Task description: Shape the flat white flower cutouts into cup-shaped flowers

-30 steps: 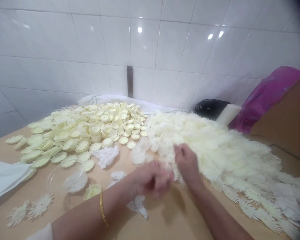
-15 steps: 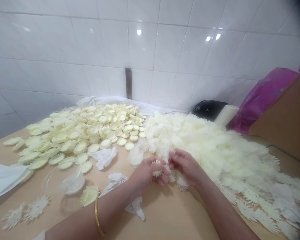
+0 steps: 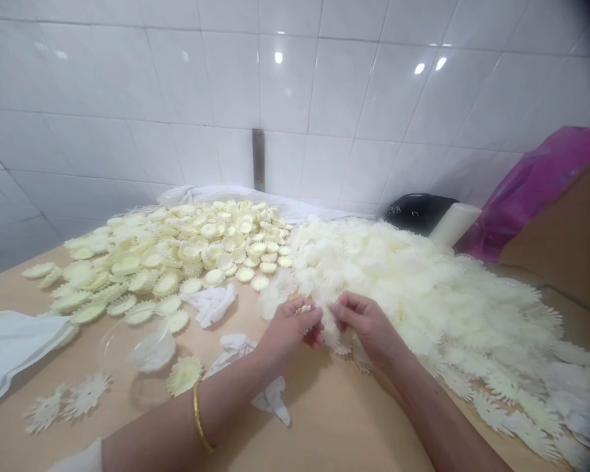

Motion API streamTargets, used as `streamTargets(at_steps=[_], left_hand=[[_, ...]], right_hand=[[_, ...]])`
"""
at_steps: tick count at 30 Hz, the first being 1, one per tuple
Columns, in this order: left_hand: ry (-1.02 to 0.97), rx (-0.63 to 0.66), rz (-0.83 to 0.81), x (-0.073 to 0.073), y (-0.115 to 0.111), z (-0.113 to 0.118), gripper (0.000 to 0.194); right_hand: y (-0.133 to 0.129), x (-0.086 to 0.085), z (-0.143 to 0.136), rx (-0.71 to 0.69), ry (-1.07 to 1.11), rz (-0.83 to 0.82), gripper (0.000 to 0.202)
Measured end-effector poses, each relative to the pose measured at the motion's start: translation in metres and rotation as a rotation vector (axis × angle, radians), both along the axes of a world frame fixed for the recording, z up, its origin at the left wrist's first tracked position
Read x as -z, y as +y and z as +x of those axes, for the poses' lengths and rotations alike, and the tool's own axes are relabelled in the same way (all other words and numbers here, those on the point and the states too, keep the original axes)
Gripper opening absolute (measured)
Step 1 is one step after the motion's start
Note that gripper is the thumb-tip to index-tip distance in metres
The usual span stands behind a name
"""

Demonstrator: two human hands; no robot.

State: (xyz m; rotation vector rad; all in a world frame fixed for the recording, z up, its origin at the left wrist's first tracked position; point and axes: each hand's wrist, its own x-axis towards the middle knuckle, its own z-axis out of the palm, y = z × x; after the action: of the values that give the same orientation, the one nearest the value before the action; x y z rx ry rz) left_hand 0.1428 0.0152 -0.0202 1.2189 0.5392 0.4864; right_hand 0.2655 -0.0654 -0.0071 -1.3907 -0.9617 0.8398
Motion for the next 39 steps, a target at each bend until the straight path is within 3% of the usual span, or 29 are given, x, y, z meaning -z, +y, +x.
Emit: streamTargets(at_steps=[13, 17, 21, 29, 34, 39], left_hand=[[0.004, -0.052, 0.072, 0.0016, 0.0001, -0.0004, 0.021], [-0.002, -0.066, 0.090, 0.0029, 0.0007, -0.0002, 0.021], [0.013, -0.081, 0.059, 0.0041, 0.0017, -0.0007, 0.025], [0.008, -0.041, -0.076, -0.0020, -0.0009, 0.0000, 0.019], [-0.022, -0.020, -0.255, 0.0002, 0.0028, 0.0024, 0.026], [0.012, 0.041, -0.236, 0.0056, 0.0038, 0.0036, 0.025]], right_hand=[[-0.0008, -0.0014, -0.0025, -0.120, 0.044, 0.012, 0.024], [-0.0003, -0.0012, -0.0029, 0.026, -0.145, 0.036, 0.028], [-0.0007, 0.0005, -0.0043, 0.176, -0.474, 0.073, 0.026], [-0.0010, 0.0055, -0.0032, 0.350, -0.882, 0.109, 0.022], [0.0002, 0.0064, 0.0024, 0.341, -0.825, 0.123, 0.011], [-0.0013, 0.0010, 0.0024, 0.385, -0.676, 0.186, 0.016]])
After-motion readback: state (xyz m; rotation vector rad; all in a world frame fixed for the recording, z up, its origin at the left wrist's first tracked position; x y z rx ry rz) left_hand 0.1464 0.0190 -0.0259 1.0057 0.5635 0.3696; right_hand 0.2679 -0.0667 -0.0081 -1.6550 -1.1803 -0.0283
